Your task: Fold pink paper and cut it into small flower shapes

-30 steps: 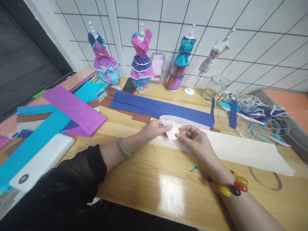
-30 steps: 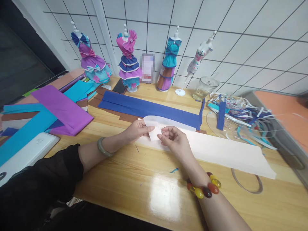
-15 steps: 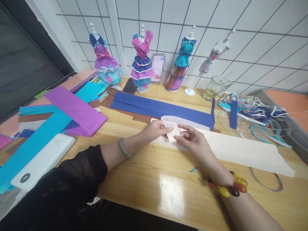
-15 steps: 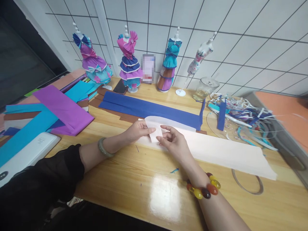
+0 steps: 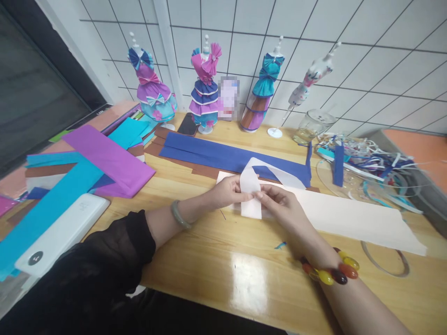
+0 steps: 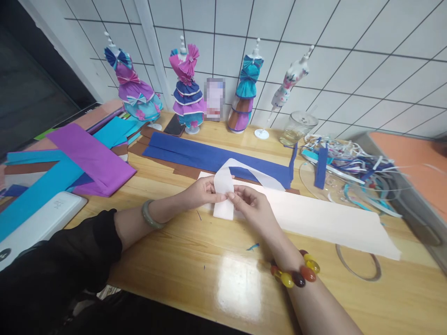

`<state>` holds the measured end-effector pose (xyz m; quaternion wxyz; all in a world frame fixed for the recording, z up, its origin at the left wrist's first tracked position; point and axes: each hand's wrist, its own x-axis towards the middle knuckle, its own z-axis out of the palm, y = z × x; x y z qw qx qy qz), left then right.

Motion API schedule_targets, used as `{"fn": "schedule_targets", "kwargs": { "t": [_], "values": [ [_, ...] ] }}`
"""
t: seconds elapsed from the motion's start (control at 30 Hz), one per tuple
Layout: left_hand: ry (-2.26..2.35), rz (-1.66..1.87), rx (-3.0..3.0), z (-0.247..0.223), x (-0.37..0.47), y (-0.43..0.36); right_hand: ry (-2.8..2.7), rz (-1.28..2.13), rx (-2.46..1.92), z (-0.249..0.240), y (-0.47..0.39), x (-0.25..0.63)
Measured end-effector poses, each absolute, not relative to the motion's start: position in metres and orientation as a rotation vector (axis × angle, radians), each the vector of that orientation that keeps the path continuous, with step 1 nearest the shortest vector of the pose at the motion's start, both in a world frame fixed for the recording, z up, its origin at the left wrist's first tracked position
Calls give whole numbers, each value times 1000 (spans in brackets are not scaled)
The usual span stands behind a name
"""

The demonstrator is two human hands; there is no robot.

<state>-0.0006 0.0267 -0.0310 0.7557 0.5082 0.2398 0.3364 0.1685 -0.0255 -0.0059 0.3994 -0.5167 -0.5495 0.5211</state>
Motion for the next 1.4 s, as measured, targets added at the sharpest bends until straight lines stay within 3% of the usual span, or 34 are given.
{"fn": "schedule_targets", "kwargs": {
  "t": [0.13, 0.37, 0.53, 0.67, 0.87, 1.0, 1.23, 1.4],
  "values": [
    [472, 551, 1081, -27, -2, 21, -1348, 1372, -1308, -8, -23, 172],
    [319, 103, 1104, -21, -6, 12, -1077, 1157, -1287, -9, -15, 183],
    [206, -64, 1124, -17, -6, 8, -1182, 1085, -1289, -12, -15, 186],
    [213, 64, 1067, -16, -6, 7, -1282, 996, -1337, -22, -13, 189],
    [491, 670, 927, -21, -1, 19, -1364, 808, -1364, -21, -16, 188],
    [661, 926, 979, -25, 2, 25, -1458, 877, -1315, -7, -25, 177],
    [797, 897, 1196, -29, 2, 21, -1382, 1339, -1283, -2, -30, 163],
    [762, 886, 1181, -32, 4, 24, -1386, 1313, -1323, -6, -29, 164]
  ]
}}
